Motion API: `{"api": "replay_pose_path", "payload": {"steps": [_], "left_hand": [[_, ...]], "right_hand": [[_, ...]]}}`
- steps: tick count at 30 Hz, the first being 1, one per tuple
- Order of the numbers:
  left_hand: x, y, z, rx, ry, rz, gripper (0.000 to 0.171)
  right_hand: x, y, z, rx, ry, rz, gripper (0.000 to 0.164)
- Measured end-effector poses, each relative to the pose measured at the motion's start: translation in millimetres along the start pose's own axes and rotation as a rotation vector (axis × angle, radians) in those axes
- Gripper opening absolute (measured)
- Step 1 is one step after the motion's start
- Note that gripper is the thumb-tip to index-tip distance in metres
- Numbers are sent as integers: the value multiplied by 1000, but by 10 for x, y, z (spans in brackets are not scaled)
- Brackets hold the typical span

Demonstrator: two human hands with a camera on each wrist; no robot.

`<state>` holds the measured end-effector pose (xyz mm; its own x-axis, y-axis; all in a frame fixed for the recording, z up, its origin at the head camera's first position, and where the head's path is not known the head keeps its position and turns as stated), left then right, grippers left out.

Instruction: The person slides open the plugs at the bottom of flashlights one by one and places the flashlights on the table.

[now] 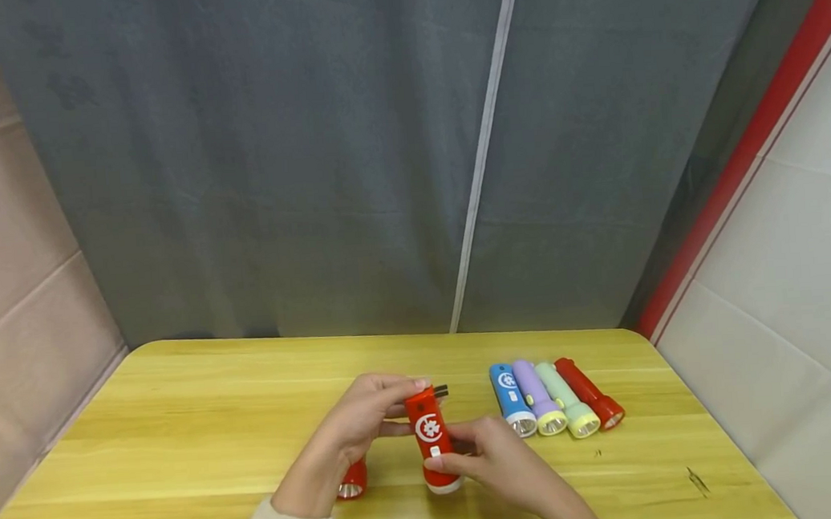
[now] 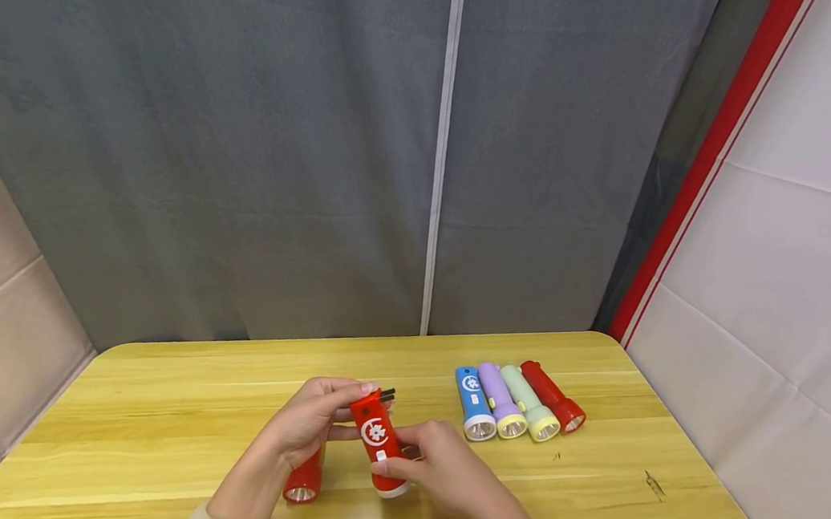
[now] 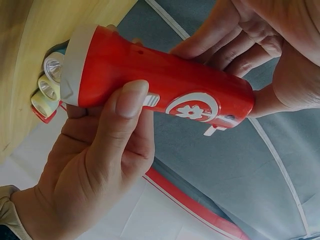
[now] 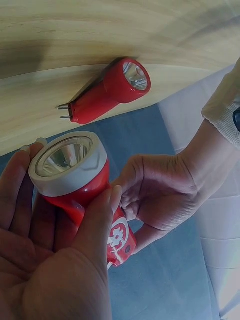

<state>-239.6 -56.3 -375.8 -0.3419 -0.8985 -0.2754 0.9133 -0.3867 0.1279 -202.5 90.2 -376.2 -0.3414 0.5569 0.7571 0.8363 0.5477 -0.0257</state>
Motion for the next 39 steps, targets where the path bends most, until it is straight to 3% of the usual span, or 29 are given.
{"api": "replay_pose_path", "payload": {"steps": [22,32,39], "left_hand": [[5,-17,-22,7,-34,16,42],[56,22,95,-47,-157,104,53],[91,54,113,-54,-206,100,49]], "right_hand": [[-44,-18,-6,-27,1,-9,27],[-82,-38,17,-68,-34,27,36],[-143,-65,16,-56,-76,30,34]]}}
Point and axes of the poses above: each hand's wrist, its own y-axis away from the middle knuckle, its own x-axis out of the back of the hand, z = x × y, the point moved 7 cm from there along -y, towards the middle knuckle, and after that the axes turned 12 degrees about y, right-handed, at the moved point
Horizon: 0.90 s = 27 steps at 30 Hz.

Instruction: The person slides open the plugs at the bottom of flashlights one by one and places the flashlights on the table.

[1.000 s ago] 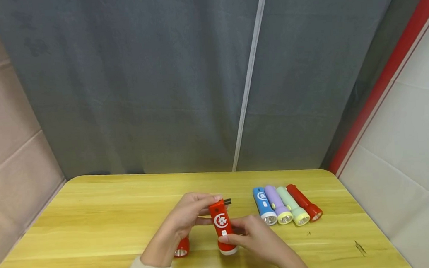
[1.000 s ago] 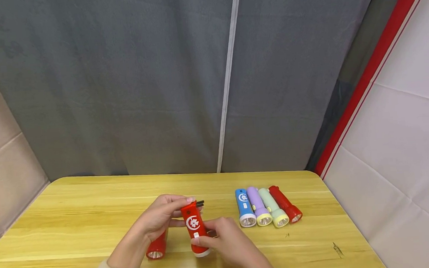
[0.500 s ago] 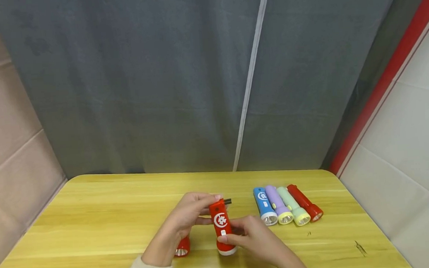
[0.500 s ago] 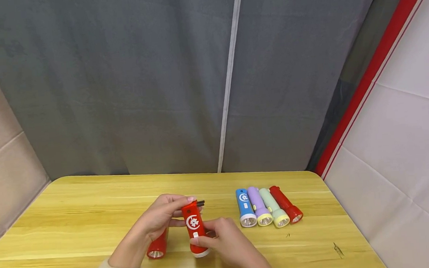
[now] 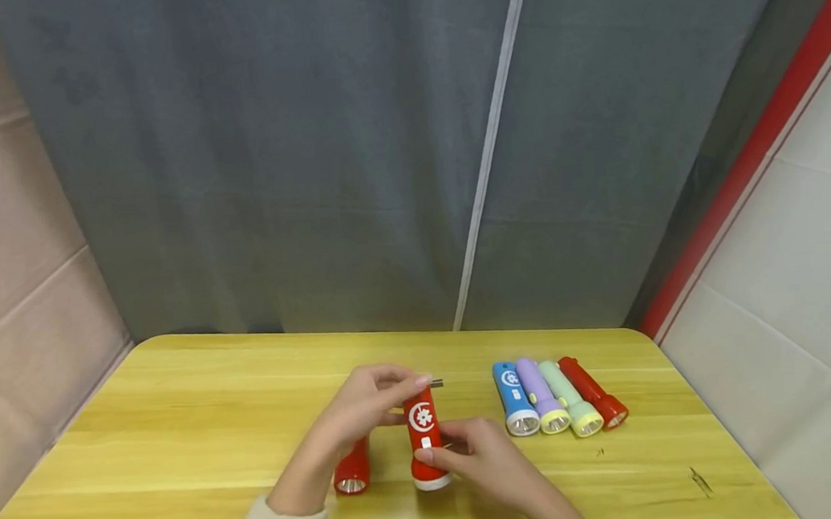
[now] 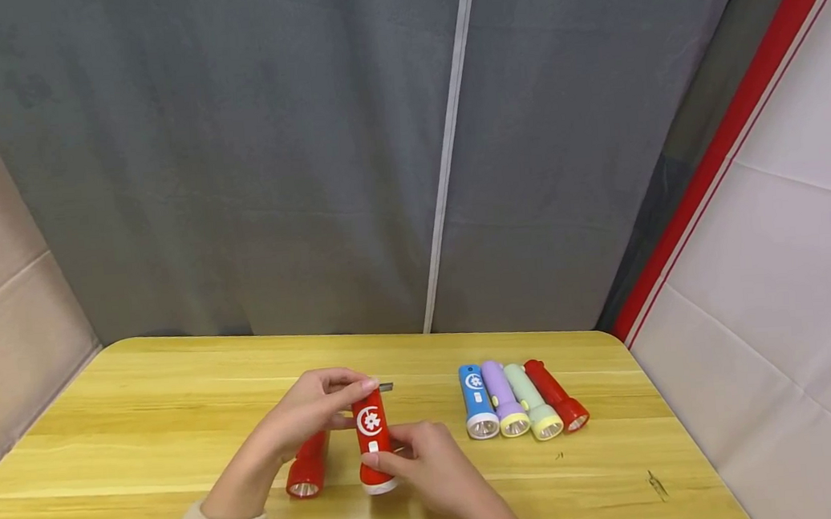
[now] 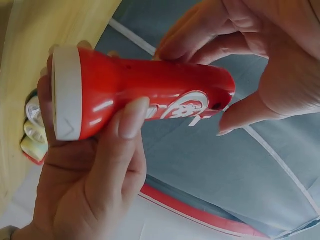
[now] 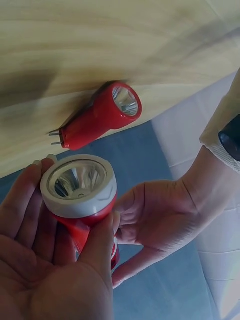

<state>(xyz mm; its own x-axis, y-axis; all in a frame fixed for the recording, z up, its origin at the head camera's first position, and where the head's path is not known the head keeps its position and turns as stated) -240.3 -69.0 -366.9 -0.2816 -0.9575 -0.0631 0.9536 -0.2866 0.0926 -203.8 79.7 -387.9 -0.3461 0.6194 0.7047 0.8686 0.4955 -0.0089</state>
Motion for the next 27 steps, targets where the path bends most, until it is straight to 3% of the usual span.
{"api": "replay_pose_path", "payload": {"steps": [11,24,27], "left_hand": [[57,24,-65,-7,-206,51,37],[107,-44,-216,46,-263,69,29],[140,-68,-279,71,-293,90,29]], "right_hand": [[-96,-30,59,-55,-50,-18,35],[-208,-28,116,-130,-3,-8,34],[-247,-30,138,-161,34,6,42]]}}
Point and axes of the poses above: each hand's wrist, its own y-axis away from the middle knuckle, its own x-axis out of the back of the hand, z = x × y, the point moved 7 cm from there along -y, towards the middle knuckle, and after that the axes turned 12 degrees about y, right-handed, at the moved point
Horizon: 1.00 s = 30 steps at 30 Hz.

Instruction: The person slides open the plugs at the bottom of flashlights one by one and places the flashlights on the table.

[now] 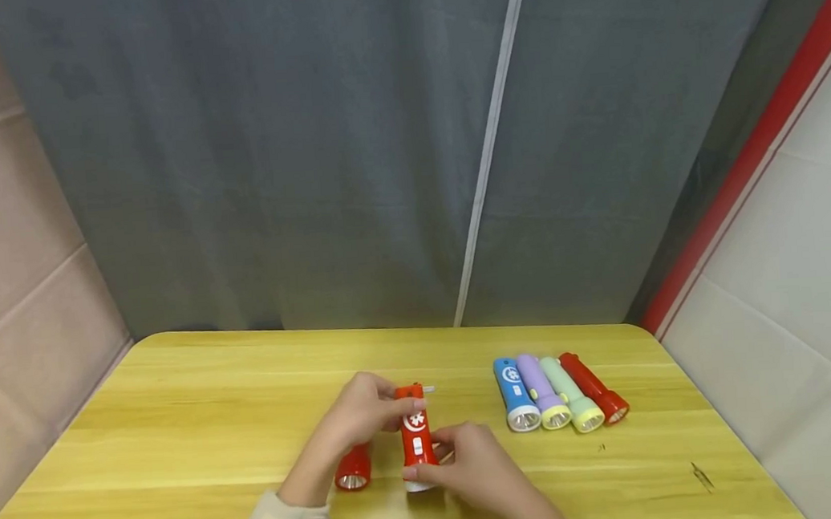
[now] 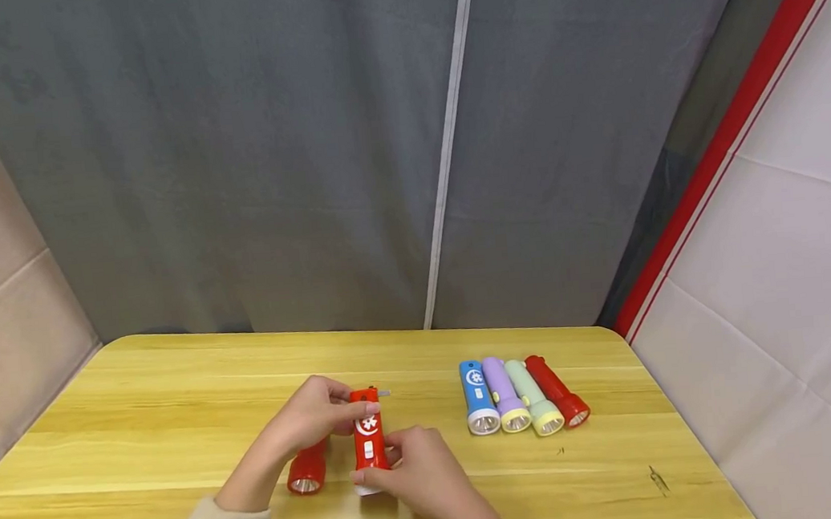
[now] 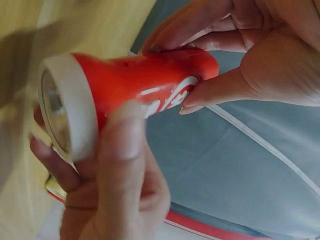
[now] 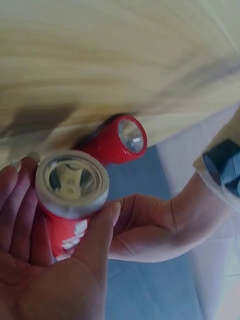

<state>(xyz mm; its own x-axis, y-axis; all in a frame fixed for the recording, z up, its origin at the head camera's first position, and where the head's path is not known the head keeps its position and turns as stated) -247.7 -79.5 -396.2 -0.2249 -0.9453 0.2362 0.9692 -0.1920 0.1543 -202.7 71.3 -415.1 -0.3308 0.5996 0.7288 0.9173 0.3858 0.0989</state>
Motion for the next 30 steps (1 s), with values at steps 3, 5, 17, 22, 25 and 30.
{"api": "replay_pose_path", "payload": {"steps": [3,5,17,22,25,30], "left_hand": [[9,-29,-70,26,-26,15,30],[14,-51,-112,39,-39,23,30],[15,-108,-208,32,-70,65,35],[-20,-72,-164,-11,-161,142,41],[-64,-45,-135,-37,-222,182,37],[-140,-10,-98,-77,-303,193,29]], "right_hand": [[-43,-4,17,-38,53,4,55],[-68,-5,22,-55,98,9,61],[-180,-48,-14,-47,152,76,37],[-188,-61,-29,-34,127,87,35],[-183,-65,-39,-16,134,112,34],[-188,-81,-33,-4,151,146,30]]}}
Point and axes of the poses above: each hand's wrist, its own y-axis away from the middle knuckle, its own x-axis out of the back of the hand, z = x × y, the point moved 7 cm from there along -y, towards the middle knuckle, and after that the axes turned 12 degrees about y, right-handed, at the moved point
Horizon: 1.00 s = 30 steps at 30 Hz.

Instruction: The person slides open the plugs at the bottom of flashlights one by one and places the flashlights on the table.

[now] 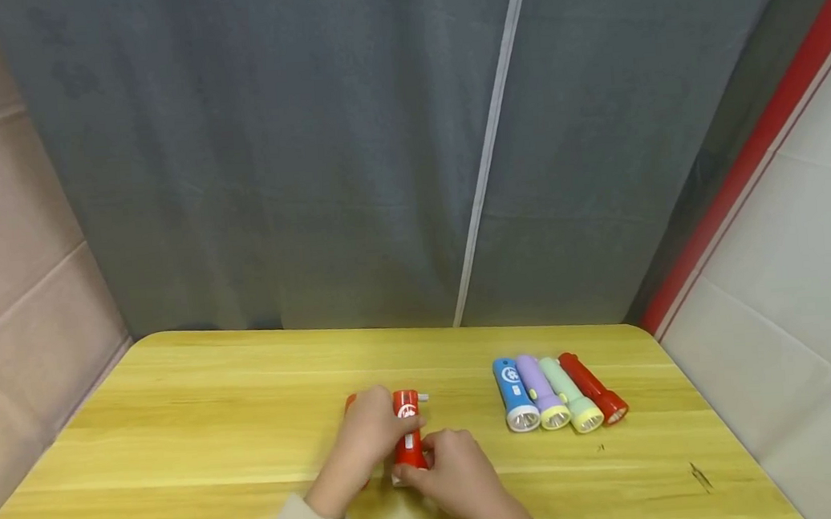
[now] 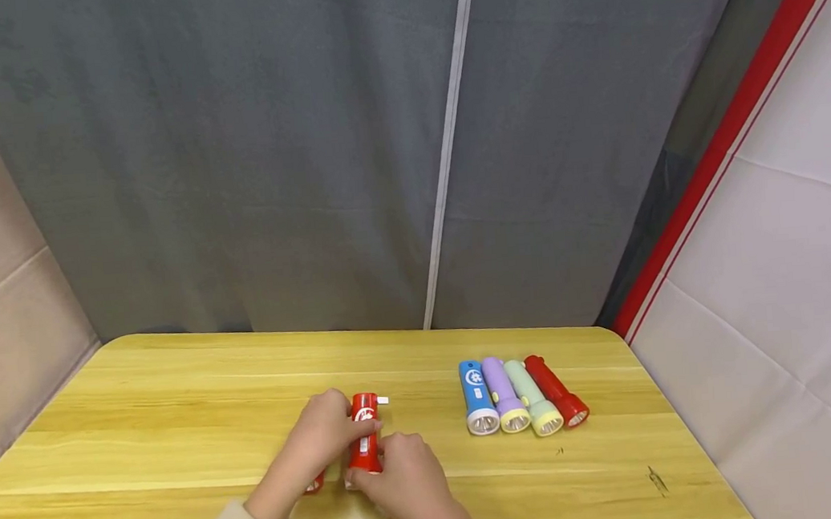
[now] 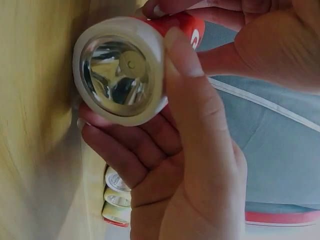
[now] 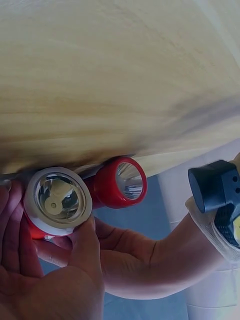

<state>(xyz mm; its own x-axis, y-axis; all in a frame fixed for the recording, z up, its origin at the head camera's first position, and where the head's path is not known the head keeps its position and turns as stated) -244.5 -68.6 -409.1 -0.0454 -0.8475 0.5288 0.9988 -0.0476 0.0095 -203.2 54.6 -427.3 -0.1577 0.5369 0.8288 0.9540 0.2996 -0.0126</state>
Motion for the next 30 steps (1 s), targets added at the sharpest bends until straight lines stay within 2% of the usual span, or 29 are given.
{"api": "replay_pose_path", "payload": {"steps": [9,18,30], "left_hand": [[-5,29,50,-19,-59,40,28],[-54,45,49,-33,-193,105,34],[-17,52,93,-92,-306,173,32]], "right_hand": [[-36,-19,15,-33,-54,-19,34],[-44,-45,7,-7,4,39,43],[-74,-68,9,22,29,58,37]]}}
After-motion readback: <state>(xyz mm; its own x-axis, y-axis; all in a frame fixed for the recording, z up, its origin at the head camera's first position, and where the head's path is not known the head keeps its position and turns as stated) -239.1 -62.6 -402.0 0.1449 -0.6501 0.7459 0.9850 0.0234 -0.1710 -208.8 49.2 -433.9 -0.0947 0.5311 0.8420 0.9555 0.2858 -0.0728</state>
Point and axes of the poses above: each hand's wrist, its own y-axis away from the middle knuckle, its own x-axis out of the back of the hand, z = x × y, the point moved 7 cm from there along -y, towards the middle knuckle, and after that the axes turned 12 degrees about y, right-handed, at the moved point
